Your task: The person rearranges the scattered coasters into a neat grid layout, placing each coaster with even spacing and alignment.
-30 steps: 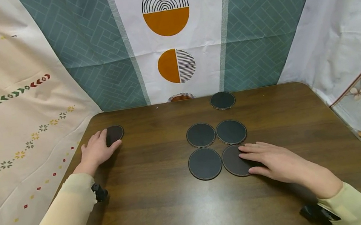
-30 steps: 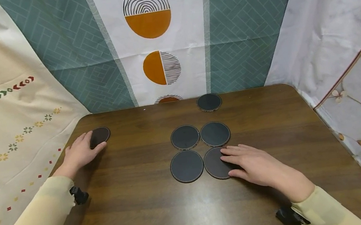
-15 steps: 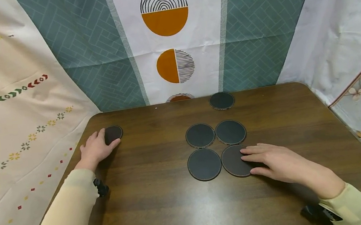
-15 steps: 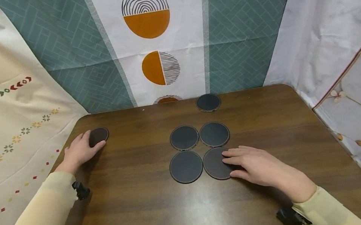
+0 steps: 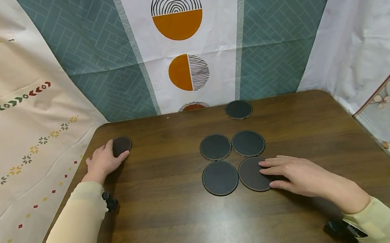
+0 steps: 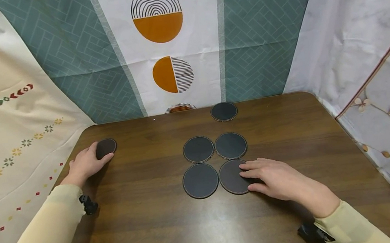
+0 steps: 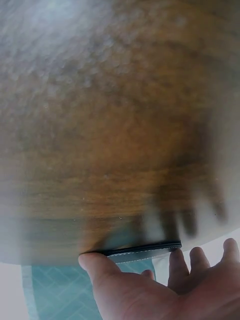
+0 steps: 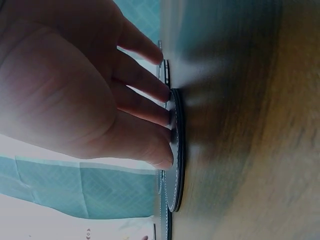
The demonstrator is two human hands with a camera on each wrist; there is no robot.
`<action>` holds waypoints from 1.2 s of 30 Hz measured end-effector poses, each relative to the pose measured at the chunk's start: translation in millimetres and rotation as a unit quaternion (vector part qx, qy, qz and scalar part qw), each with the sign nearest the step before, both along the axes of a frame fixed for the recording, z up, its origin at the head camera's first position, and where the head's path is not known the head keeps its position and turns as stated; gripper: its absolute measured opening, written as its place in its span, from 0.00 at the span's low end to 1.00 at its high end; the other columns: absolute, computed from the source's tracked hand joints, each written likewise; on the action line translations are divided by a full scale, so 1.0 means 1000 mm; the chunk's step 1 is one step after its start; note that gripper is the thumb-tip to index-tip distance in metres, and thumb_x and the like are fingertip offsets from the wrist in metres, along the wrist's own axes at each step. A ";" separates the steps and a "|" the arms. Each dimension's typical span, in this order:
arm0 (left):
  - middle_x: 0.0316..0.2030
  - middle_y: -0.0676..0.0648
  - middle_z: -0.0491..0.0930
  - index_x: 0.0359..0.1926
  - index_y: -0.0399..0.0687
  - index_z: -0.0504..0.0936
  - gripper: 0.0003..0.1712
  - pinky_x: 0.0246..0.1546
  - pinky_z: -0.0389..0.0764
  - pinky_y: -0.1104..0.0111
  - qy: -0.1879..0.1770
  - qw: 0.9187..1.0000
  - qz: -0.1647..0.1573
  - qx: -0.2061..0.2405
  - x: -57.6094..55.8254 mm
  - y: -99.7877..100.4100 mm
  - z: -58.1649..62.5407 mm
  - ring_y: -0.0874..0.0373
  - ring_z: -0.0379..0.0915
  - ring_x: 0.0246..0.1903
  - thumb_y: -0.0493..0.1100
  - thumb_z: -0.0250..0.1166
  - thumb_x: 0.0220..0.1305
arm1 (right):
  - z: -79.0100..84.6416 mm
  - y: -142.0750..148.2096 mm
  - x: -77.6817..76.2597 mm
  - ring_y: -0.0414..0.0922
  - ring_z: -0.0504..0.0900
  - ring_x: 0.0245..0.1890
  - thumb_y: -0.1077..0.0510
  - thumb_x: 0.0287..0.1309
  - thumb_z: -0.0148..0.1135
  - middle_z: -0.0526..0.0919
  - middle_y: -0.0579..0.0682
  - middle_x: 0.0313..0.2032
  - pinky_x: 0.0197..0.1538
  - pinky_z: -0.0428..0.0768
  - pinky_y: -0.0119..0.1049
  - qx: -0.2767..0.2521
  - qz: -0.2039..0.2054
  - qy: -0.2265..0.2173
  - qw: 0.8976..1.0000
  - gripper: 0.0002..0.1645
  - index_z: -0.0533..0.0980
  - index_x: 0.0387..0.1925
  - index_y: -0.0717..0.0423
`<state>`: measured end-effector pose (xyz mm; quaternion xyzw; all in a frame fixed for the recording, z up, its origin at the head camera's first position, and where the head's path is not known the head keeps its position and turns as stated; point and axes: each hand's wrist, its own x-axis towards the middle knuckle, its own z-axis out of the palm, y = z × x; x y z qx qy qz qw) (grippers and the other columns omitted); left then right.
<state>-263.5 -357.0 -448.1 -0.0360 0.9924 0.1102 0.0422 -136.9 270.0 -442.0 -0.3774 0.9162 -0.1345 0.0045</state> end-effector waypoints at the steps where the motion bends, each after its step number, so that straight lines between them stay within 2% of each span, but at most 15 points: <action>1: 0.79 0.19 0.55 0.86 0.29 0.49 0.61 0.67 0.50 0.16 -0.001 1.000 0.001 0.001 0.000 0.000 0.000 0.20 0.52 0.77 0.73 0.58 0.79 | 0.000 0.000 0.000 0.61 0.77 0.74 0.46 0.75 0.73 0.79 0.49 0.74 0.74 0.74 0.60 0.000 0.000 0.000 1.000 0.28 0.84 0.70 0.50; 7: 0.78 0.19 0.57 0.86 0.30 0.50 0.60 0.65 0.52 0.16 0.001 1.000 0.004 0.005 0.002 0.001 0.003 0.19 0.53 0.76 0.71 0.60 0.79 | -0.001 0.001 -0.001 0.61 0.77 0.74 0.46 0.75 0.73 0.79 0.49 0.74 0.73 0.74 0.61 0.002 -0.001 -0.001 1.000 0.27 0.84 0.70 0.50; 16: 0.73 0.17 0.65 0.84 0.29 0.53 0.59 0.66 0.54 0.18 0.013 1.000 0.002 -0.009 0.002 0.004 0.007 0.18 0.62 0.71 0.70 0.63 0.77 | 0.000 0.000 -0.001 0.62 0.77 0.74 0.47 0.75 0.73 0.79 0.50 0.74 0.74 0.74 0.61 0.000 0.001 -0.004 1.000 0.27 0.85 0.70 0.50; 25: 0.67 0.16 0.70 0.83 0.29 0.57 0.57 0.63 0.63 0.24 0.029 0.999 -0.005 -0.026 0.001 0.005 0.005 0.17 0.68 0.65 0.70 0.62 0.77 | 0.001 0.000 0.000 0.60 0.77 0.74 0.46 0.75 0.73 0.79 0.49 0.74 0.73 0.75 0.61 0.001 -0.001 -0.004 1.000 0.27 0.85 0.70 0.50; 31: 0.67 0.15 0.70 0.82 0.29 0.58 0.58 0.65 0.63 0.24 0.046 0.998 -0.016 -0.031 0.001 0.007 0.001 0.15 0.66 0.65 0.71 0.63 0.76 | 0.000 0.001 0.000 0.61 0.77 0.74 0.46 0.75 0.72 0.79 0.50 0.75 0.73 0.75 0.61 0.001 -0.001 -0.006 1.000 0.28 0.84 0.70 0.50; 36: 0.68 0.17 0.71 0.82 0.30 0.60 0.57 0.64 0.64 0.24 0.067 0.997 -0.032 -0.028 0.001 0.017 0.001 0.15 0.66 0.65 0.71 0.64 0.75 | 0.000 0.001 0.000 0.61 0.77 0.74 0.46 0.75 0.72 0.79 0.50 0.75 0.73 0.75 0.61 0.001 -0.001 -0.007 1.000 0.27 0.84 0.70 0.50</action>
